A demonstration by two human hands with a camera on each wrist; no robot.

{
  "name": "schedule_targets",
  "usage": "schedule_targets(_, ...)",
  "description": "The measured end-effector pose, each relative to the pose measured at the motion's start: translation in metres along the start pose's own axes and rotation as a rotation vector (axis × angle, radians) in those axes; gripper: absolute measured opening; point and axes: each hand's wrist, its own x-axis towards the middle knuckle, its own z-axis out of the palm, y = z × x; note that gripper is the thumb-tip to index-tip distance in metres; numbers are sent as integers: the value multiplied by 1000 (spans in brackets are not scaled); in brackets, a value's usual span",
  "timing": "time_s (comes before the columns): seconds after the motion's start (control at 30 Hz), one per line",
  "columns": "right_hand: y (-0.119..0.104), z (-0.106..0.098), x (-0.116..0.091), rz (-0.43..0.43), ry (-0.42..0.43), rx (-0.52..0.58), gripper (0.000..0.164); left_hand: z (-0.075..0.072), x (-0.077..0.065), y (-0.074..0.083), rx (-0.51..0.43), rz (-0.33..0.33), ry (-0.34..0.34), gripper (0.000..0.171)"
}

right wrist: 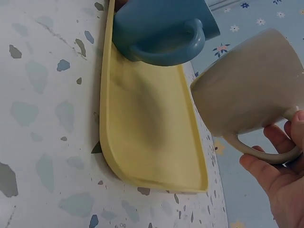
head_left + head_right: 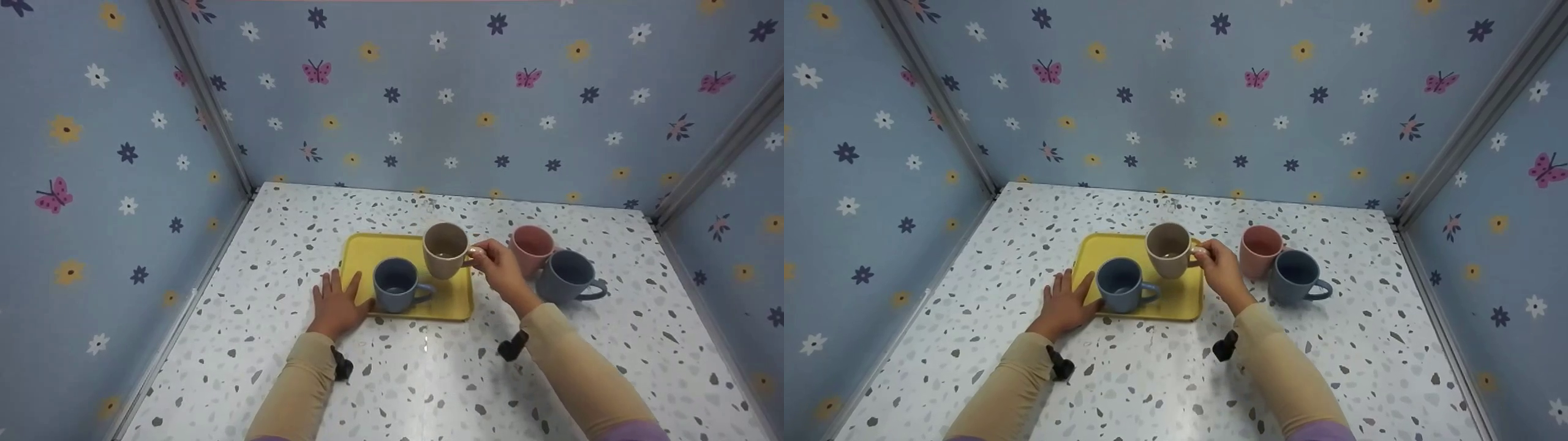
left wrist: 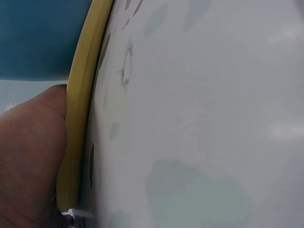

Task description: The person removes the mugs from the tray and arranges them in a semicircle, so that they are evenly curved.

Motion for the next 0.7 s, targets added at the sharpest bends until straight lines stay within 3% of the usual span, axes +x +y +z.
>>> schedule_targets(0.3,6,-27,-18,-9,28,-42,21,-1,2,1,-8,6,4,79)
schedule_targets(0.7,20,-52,-41,-14,48,8,23,3,5,-1,8,-13,-29,79)
